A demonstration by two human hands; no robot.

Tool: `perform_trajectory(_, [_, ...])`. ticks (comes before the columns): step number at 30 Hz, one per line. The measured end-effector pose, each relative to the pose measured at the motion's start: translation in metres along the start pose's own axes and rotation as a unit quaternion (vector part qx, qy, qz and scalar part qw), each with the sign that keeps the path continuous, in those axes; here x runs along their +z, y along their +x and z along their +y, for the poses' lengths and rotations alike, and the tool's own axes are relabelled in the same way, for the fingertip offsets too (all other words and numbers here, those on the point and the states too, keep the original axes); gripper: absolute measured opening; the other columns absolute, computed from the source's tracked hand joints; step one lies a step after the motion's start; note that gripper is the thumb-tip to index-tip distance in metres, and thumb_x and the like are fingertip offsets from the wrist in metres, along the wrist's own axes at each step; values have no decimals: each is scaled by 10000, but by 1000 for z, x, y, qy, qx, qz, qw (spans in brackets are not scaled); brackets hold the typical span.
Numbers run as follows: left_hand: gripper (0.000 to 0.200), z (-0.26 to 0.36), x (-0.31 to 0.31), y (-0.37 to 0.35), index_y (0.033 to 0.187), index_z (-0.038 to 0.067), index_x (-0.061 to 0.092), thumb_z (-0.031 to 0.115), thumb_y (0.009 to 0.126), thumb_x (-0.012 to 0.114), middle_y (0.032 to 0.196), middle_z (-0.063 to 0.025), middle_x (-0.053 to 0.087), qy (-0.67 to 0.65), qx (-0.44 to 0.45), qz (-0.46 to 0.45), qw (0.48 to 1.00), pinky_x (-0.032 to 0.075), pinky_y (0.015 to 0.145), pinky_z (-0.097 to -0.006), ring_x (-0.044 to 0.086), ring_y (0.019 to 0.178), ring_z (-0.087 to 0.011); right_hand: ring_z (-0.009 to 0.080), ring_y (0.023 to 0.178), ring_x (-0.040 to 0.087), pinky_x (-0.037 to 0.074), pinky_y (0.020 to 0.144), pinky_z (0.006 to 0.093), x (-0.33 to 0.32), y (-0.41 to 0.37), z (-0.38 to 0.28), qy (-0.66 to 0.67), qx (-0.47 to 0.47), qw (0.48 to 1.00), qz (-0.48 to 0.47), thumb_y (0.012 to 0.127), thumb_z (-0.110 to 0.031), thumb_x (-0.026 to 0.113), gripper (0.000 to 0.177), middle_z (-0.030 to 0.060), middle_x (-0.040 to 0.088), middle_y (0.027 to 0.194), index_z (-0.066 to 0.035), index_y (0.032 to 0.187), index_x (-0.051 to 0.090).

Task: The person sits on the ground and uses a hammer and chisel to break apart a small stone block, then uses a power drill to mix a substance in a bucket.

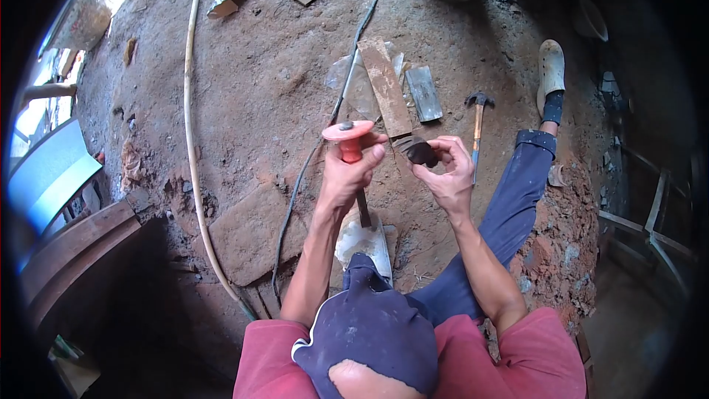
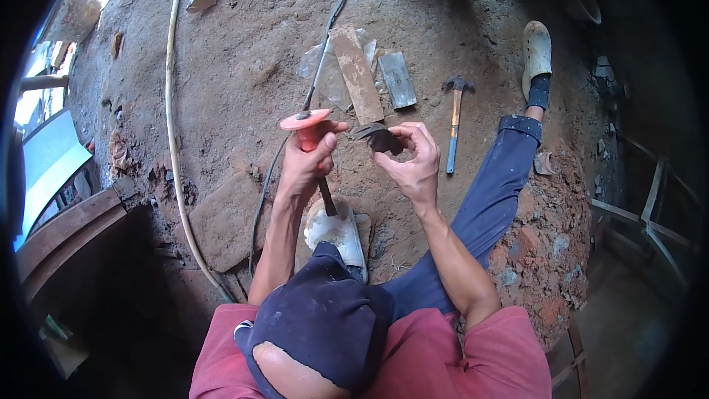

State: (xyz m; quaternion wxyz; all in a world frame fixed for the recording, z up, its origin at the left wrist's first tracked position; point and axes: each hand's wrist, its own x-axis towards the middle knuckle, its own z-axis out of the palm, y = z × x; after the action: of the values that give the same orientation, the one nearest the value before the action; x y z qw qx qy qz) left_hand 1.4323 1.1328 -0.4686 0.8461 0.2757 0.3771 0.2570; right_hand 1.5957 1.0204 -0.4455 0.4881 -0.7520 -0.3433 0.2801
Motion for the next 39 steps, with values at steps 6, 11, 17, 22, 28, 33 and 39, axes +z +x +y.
perform_trajectory(6, [397,-1,16,-12,1086,26,573,187,803,798,966,-75,685,-52,-24,-80,995,330,427,-192,455,528,-37,241,868,626,534,730,342,1,6,-47,-167,-306,937,32,642,48,783,354,90,602,980,-75,933,622])
perform_trajectory(11, [373,4,11,-13,1093,43,552,221,840,760,1094,-115,675,-99,18,-140,985,342,442,-196,432,516,-42,241,964,643,532,788,328,0,3,-53,-111,-315,942,16,644,72,808,551,121,631,1036,-69,1095,524])
perform_trajectory(17, [402,-2,9,-12,1112,45,545,261,845,753,1135,-145,658,-152,16,-165,974,367,460,-205,433,510,-56,236,946,656,543,791,320,-6,2,-65,-129,-342,931,-6,643,86,809,606,115,650,1000,-70,1136,493])
perform_trajectory(22, [391,-2,11,-10,1094,45,550,264,843,756,1049,-124,662,-175,-5,-159,972,372,453,-215,445,514,-68,232,901,661,545,762,309,-10,5,-75,-176,-336,925,-31,660,57,813,451,110,658,968,-44,1038,589])
perform_trajectory(28, [392,25,34,-4,1034,15,591,321,850,753,740,-34,652,55,-7,9,998,281,391,-188,414,449,-25,184,828,673,563,748,301,2,3,-41,184,41,982,-18,713,35,806,328,89,671,936,-8,983,626])
perform_trajectory(33, [385,32,31,6,1073,22,619,376,925,645,871,-69,725,74,-46,-33,996,282,384,-184,408,431,-12,212,781,645,543,723,323,-6,6,-11,447,272,852,-4,908,-156,668,222,131,666,908,9,1042,604])
perform_trajectory(39, [334,25,23,18,1027,30,619,307,874,724,819,-51,707,85,-55,13,995,272,377,-189,408,425,-18,230,834,602,548,725,319,-16,11,-9,601,334,726,-34,936,-190,632,276,182,604,972,53,1057,577])
